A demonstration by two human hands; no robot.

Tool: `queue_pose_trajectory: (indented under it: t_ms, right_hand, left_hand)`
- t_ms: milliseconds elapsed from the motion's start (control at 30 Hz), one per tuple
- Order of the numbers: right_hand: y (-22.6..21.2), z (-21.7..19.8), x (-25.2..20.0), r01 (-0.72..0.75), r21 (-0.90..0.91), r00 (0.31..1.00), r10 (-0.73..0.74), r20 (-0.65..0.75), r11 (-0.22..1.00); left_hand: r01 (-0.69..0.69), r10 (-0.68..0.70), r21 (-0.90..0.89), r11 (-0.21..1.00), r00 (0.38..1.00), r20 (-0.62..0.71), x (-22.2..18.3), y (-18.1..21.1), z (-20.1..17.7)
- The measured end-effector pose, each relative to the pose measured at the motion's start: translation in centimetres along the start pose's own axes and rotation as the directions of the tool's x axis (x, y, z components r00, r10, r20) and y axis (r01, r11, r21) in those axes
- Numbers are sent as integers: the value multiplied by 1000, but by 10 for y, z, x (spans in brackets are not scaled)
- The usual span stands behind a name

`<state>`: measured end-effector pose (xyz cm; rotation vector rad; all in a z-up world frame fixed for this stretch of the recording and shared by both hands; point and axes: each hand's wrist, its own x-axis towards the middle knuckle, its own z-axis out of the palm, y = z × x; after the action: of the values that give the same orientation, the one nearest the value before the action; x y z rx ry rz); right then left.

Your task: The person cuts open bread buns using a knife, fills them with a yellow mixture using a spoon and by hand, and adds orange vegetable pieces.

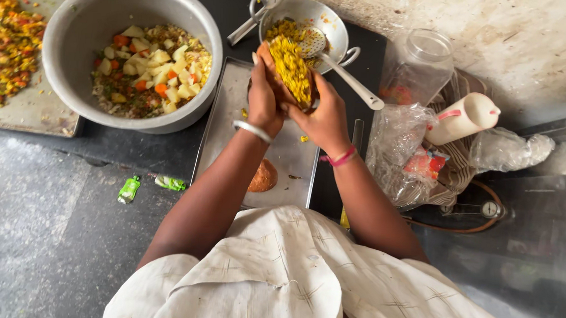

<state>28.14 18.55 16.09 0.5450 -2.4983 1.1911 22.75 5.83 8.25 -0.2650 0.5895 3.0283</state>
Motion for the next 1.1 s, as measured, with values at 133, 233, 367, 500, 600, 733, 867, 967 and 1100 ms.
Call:
queue_pose_trajectory:
  t_ms: [133, 233, 367, 500, 600, 733, 867, 967, 1100]
  right_hand:
    - [-2, -15, -27, 32, 47, 995, -36, 98, 998]
    - [5, -16, -48, -20, 99, 976, -2, 218, 995]
    - [22, -3, -68, -79, 197, 926, -1, 377, 977]
    - [44, 16, -76, -145, 223, 886, 26, 464, 964]
    - [54, 28, -78, -29, 172, 904, -47, 424, 985]
    - [66, 31, -76, -47, 95, 908, 3, 419, 994]
    - [69, 32, -73, -78, 94, 926, 37, 376, 992]
    - [66, 31, -70, -120, 60, 928, 91, 362, 991]
    - [70, 25, -75, -50, 34, 950, 37, 310, 998]
  left_hand:
    - [-12, 28, 370, 929, 999, -38, -28, 12, -42]
    - [138, -42, 578, 804, 983, -176, -61, 37, -69]
    - [345, -227, 702, 623, 939, -260, -96, 70, -78]
    - [425, -237, 713, 557, 905, -354, -93, 78, -98]
    - [295, -127, 875, 384, 956, -266, -85, 76, -123]
    - [350, -128, 767, 538, 933, -336, -72, 65, -146]
    - [353, -135, 747, 563, 931, -338, -61, 59, -154]
    - [313, -117, 830, 461, 949, -293, -57, 59, -147]
    - [203, -90, 976, 81, 976, -196, -80, 73, -123]
